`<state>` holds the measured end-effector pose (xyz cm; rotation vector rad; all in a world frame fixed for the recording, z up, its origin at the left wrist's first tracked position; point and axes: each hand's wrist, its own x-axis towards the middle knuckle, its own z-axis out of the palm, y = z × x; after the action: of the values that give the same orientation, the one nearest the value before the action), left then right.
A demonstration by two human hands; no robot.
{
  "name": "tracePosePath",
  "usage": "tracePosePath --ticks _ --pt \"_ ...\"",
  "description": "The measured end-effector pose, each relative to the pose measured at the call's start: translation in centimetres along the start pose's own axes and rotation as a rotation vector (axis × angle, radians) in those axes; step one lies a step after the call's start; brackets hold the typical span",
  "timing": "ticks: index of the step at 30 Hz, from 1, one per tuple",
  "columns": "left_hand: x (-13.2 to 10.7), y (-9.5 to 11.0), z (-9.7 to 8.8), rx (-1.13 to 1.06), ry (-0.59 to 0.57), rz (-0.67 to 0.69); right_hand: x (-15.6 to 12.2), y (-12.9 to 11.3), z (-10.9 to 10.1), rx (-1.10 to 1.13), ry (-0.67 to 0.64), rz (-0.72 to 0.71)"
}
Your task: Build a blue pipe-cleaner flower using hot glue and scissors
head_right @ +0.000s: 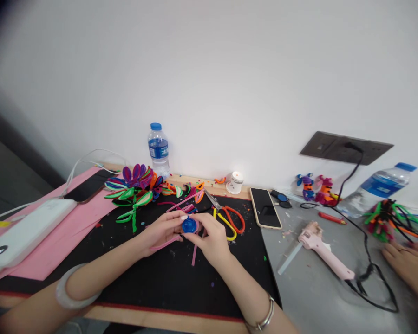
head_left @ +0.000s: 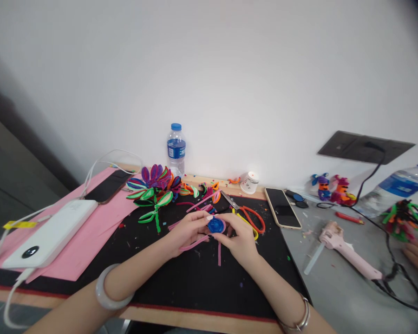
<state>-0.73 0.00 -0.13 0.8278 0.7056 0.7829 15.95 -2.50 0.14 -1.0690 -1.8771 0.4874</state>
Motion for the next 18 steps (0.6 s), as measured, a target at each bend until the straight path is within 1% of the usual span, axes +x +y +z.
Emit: tracePosePath --ticks 7,15,18 --pt "-0.25 0.28 0.34 -0.052 -0.033 -0.016 -0.15 0.17 0.25 0.004 0.030 0.027" --pt "-0.34 0.27 0.30 -0.077 -0.050 -0.021 -0.12 0.29 0.28 0.042 0.027 0.023" --pt "-0.39 0.30 0.25 -0.099 -0.077 -0.034 -0.13 0.20 0.23 0.049 0.016 0.014"
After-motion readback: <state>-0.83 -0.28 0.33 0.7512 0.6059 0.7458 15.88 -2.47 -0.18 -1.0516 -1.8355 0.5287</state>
